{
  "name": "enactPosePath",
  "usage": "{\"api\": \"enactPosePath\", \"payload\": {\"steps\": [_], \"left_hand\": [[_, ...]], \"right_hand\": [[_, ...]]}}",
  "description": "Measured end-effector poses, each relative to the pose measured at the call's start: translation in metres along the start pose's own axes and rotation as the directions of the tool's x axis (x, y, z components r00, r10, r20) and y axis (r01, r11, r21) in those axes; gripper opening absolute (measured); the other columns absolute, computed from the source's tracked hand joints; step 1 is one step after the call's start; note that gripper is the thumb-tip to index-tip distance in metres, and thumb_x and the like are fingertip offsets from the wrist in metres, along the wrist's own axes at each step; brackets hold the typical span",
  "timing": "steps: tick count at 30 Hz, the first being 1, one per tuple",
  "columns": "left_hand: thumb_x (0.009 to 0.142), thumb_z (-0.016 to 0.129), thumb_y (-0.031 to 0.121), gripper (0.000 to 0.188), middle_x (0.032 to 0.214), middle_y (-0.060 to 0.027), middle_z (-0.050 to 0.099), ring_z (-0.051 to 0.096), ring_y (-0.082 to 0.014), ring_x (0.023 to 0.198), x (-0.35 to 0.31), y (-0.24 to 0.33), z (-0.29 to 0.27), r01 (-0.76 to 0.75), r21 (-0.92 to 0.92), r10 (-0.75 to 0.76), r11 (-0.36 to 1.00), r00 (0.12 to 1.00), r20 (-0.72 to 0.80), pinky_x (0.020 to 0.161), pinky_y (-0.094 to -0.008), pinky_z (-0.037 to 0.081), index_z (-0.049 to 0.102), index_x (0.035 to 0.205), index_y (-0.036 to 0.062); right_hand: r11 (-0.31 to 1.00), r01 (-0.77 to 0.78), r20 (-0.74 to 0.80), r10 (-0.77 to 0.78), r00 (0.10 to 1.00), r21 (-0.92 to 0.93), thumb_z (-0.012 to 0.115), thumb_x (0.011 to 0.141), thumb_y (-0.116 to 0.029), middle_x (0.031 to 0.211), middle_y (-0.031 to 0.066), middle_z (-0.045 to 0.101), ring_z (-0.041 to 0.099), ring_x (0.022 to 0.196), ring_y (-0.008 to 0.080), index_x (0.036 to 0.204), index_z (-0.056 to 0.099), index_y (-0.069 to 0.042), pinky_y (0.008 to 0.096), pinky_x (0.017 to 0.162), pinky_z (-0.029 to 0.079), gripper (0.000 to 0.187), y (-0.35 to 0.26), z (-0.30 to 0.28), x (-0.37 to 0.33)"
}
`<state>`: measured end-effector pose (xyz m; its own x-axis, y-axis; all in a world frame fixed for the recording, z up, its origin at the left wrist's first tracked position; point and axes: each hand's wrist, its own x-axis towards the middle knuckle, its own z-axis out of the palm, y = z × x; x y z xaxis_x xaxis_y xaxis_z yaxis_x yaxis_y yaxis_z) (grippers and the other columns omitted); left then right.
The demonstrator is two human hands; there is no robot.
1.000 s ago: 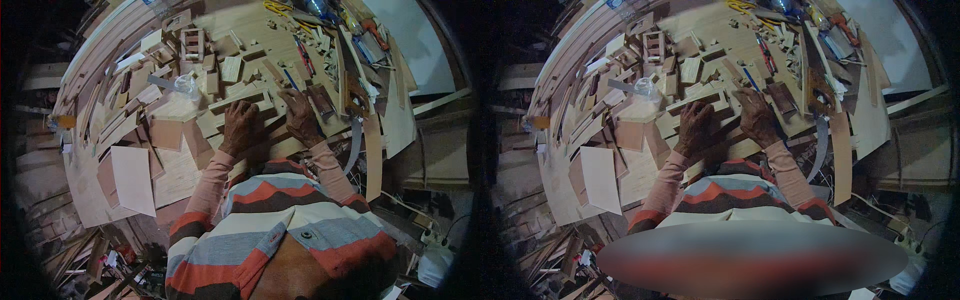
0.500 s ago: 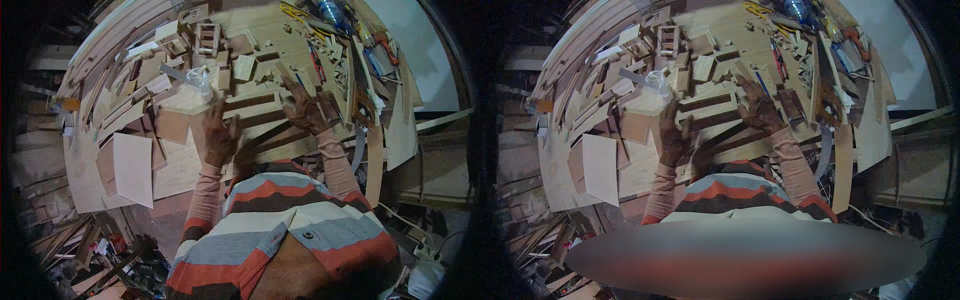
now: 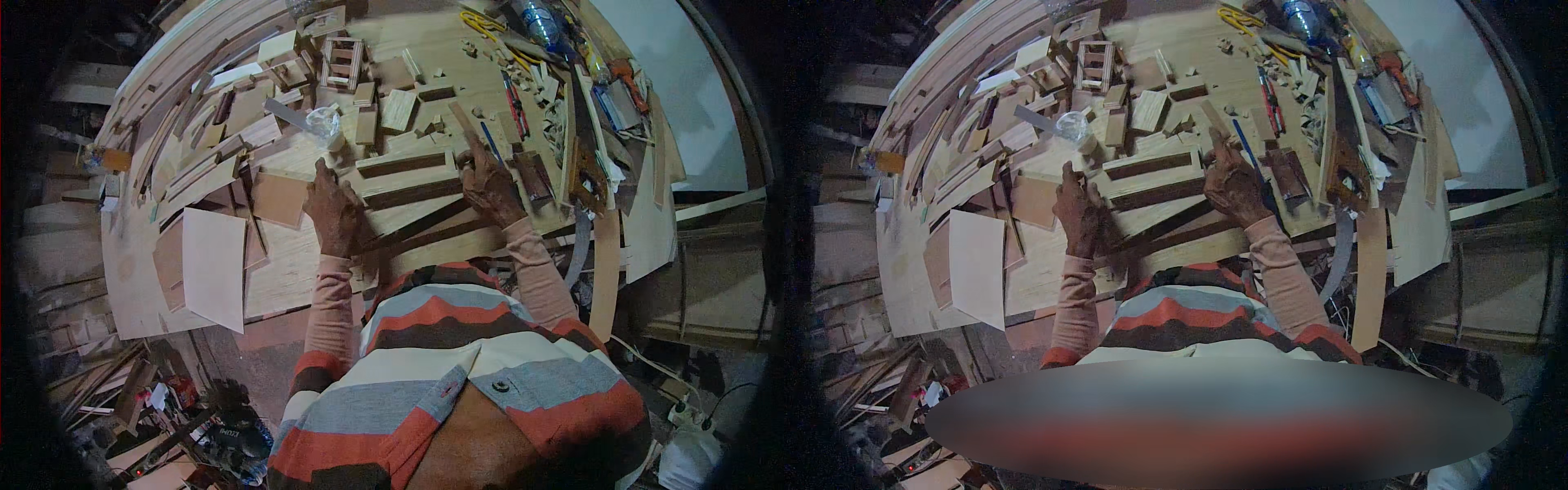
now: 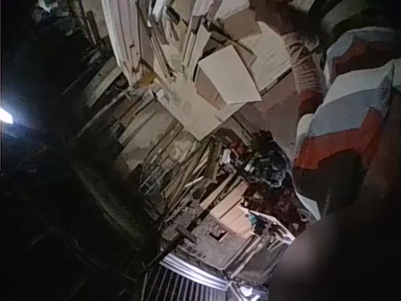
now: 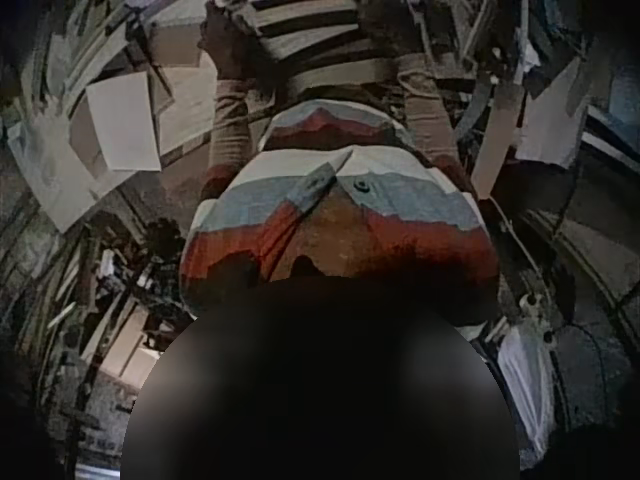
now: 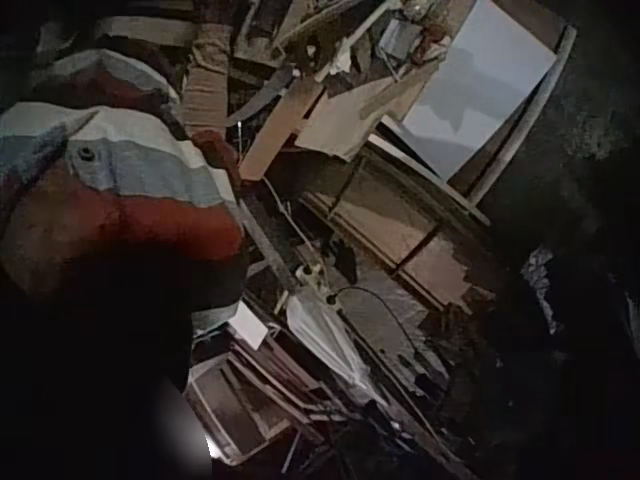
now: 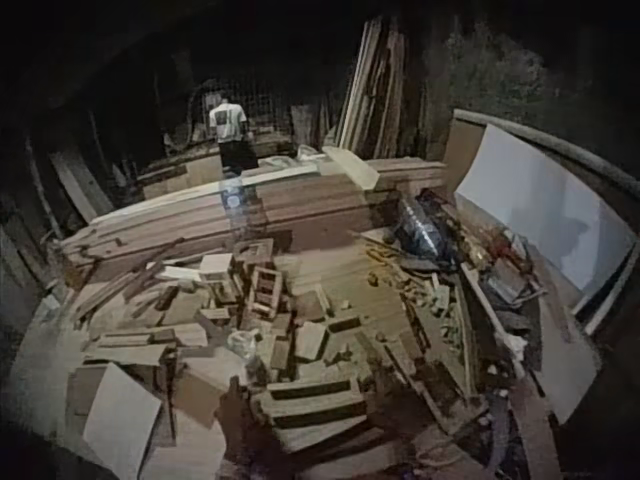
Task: Apply glue to wood pieces and assemble them according to a design.
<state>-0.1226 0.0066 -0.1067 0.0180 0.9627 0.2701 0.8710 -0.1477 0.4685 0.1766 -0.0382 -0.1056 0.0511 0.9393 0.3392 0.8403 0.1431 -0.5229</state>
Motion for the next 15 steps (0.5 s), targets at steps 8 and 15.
{"api": "enactPosePath", "payload": {"steps": [8, 15], "left_hand": [[0.087, 0.055, 0.005, 0.062, 0.105, -0.0240, 0.070, 0.068, -0.0421, 0.091, 0.007, -0.002, 0.009, 0.115, -0.085, -0.117, 0.990, 0.993, -0.019, 0.082, -0.0497, 0.054, 0.034, 0.144, -0.0022], [0.081, 0.051, 0.004, 0.054, 0.099, -0.0309, 0.063, 0.063, -0.0460, 0.090, -0.010, -0.009, 0.010, -0.095, -0.206, 0.049, 0.974, 0.975, -0.216, 0.079, -0.0498, 0.051, 0.043, 0.133, -0.0091]], "right_hand": [[0.947, -0.293, 0.275, 0.248, 0.929, 0.134, 0.063, 0.086, -0.017, 0.101, 0.0178, 0.065, 0.065, 0.087, 0.0309, 0.154, 0.034, -0.007, 0.0420, 0.073, 0.054, 0.075, 0.015, 0.010, 0.006], [0.937, -0.161, 0.094, 0.139, 0.986, 0.309, 0.056, 0.094, -0.016, 0.093, 0.0114, 0.064, 0.062, 0.079, 0.0168, 0.154, 0.035, -0.009, 0.0298, 0.063, 0.052, 0.064, 0.012, -0.003, 0.003]]}}
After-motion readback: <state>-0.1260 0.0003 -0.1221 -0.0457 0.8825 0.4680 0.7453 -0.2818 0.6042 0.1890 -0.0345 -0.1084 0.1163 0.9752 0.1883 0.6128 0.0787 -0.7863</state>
